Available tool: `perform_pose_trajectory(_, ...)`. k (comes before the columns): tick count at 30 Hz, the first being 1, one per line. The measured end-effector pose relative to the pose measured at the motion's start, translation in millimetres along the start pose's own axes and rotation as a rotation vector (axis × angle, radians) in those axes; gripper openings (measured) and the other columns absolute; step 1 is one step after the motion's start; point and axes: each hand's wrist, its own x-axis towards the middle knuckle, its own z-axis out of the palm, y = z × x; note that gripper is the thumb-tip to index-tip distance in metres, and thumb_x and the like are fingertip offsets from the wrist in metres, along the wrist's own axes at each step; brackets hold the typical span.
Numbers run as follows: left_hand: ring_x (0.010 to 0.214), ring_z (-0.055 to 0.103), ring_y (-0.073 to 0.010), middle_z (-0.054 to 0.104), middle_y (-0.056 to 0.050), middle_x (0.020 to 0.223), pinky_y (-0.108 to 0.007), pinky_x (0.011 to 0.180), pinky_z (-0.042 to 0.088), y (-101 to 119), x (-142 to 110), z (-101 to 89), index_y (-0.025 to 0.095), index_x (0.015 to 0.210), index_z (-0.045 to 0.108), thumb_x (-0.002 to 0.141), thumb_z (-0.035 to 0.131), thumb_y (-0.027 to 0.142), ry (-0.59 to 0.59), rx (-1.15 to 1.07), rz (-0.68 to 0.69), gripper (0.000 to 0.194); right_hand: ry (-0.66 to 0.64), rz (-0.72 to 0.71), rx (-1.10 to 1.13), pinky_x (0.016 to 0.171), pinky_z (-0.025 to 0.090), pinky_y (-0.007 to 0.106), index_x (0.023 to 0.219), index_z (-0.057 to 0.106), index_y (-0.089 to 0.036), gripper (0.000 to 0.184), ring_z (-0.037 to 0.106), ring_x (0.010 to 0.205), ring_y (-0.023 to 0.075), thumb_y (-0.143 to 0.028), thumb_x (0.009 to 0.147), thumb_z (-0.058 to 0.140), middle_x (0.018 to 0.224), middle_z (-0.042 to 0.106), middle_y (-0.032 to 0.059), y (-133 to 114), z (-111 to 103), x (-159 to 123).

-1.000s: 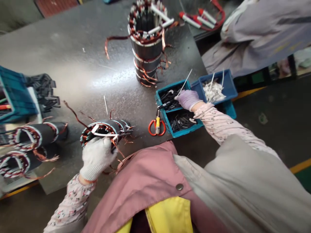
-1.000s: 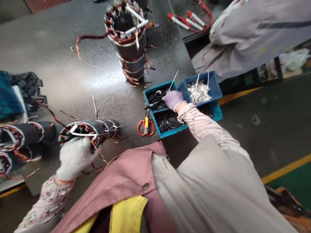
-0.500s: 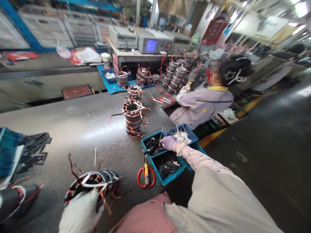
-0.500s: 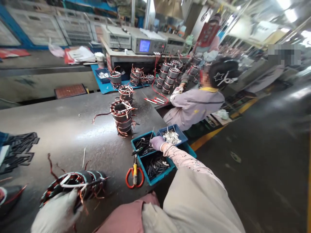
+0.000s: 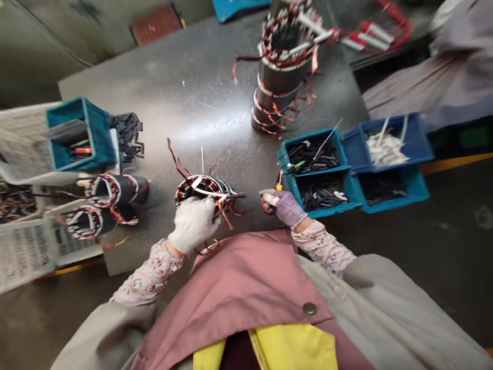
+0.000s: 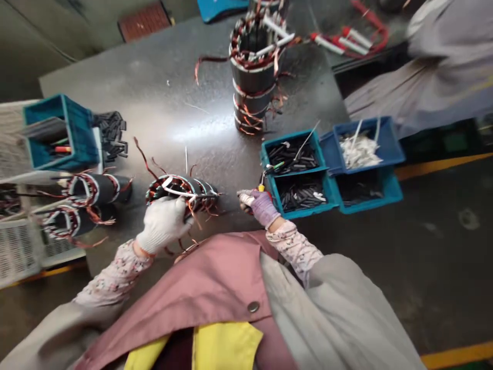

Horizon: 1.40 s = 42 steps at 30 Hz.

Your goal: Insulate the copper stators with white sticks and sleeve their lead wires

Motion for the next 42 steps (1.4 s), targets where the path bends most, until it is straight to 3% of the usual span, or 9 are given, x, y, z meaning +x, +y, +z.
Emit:
perform_pose_trajectory(4,0.086,0.071,-0.0339,0.073,-0.017,0.082,-0.039,0.071,0.053,-1.0,-2.4,-1.4,0.014,0.094,0.070,0.085,0.055,0.033,-0.040,0.016,-0.004,0.026,0.029,0.171,0.051,0.042,0.046,0.016,0.087,0.072,-0.016,0.027,0.055,0.045,0.0078,-0.040,0.078,0.080,0.052,0.058,-0.0033,16.8,33.7,26.9)
perform_pose_trajectory(11,0.082,0.071,-0.0301,0.074,-0.015,0.082,-0.039,0.077,0.053,-4.5,-4.8,1.6,0.014,0.096,0.071,0.084,0.059,0.035,0.007,-0.002,0.046,0.027,-0.003,0.214,-0.048,0.055,0.058,0.024,0.101,0.076,-0.015,0.023,0.067,0.057,0.0144,-0.034,0.088,0.072,0.067,0.071,0.0030,27.2,46.2,33.4)
perform_pose_trajectory(14,0.082,0.071,-0.0306,0.074,-0.015,0.082,-0.039,0.077,0.053,-4.4,-4.8,3.0,0.013,0.095,0.071,0.084,0.058,0.035,0.007,-0.004,0.067,0.028,-0.007,0.057,-0.306,0.079,0.062,0.034,0.107,0.077,-0.018,0.023,0.074,0.083,0.0205,-0.028,0.093,0.063,0.092,0.078,0.0080,24.1,55.2,34.0)
perform_pose_trajectory(18,0.082,0.071,-0.0303,0.074,-0.015,0.082,-0.039,0.077,0.052,-4.2,-5.9,3.2,0.013,0.094,0.071,0.084,0.059,0.035,-0.001,0.007,0.085,0.027,-0.223,-0.212,-0.671,0.105,0.051,0.037,0.108,0.079,-0.022,0.022,0.069,0.114,0.0245,-0.024,0.092,0.064,0.117,0.076,0.0075,15.0,50.4,41.0)
perform_pose_trajectory(23,0.076,0.071,-0.0281,0.074,-0.013,0.078,-0.038,0.075,0.052,-8.0,-9.4,8.4,0.012,0.097,0.072,0.086,0.056,0.032,0.095,-0.008,0.161,0.027,-0.238,-0.230,-0.808,0.103,0.052,0.036,0.129,0.070,-0.019,0.037,0.069,0.116,0.0251,-0.020,0.094,0.057,0.124,0.073,0.0098,14.6,33.1,37.6)
perform_pose_trajectory(32,0.075,0.071,-0.0277,0.074,-0.014,0.079,-0.040,0.077,0.055,-3.3,-9.1,13.7,0.011,0.094,0.071,0.085,0.059,0.030,0.126,-0.046,0.131,0.024,-0.298,-0.255,-1.054,0.086,0.056,0.034,0.100,0.077,-0.017,0.027,0.074,0.096,0.0266,-0.019,0.093,0.052,0.100,0.079,0.0110,7.1,55.8,52.6)
perform_pose_trajectory(35,0.084,0.072,-0.0247,0.077,-0.012,0.092,-0.038,0.082,0.056,-24.0,-20.0,-6.4,0.012,0.109,0.070,0.091,0.056,0.032,0.228,-0.137,0.232,0.030,-0.089,-0.455,-0.937,0.090,0.057,0.038,0.104,0.076,-0.020,0.026,0.073,0.100,0.0260,-0.024,0.091,0.053,0.105,0.078,0.0092,-8.1,35.2,46.9)
perform_pose_trajectory(39,0.120,0.063,-0.0220,0.067,-0.009,0.134,-0.040,0.101,0.048,-64.5,-11.3,-47.1,0.023,0.133,0.061,0.101,0.044,0.026,0.489,-0.100,0.317,0.037,0.167,-0.910,-0.762,0.095,0.057,0.042,0.110,0.074,-0.021,0.032,0.071,0.105,0.0254,-0.035,0.098,0.048,0.111,0.076,0.0095,-52.8,23.4,10.5)
perform_pose_trajectory(42,0.117,0.064,-0.0237,0.066,-0.011,0.135,-0.038,0.096,0.049,-78.2,27.3,-71.6,0.025,0.135,0.062,0.100,0.046,0.027,0.246,0.091,0.504,0.039,0.090,-1.067,-0.889,0.099,0.054,0.042,0.111,0.075,-0.021,0.032,0.067,0.111,0.0253,-0.038,0.099,0.050,0.120,0.072,0.0104,-82.9,53.4,-17.9)
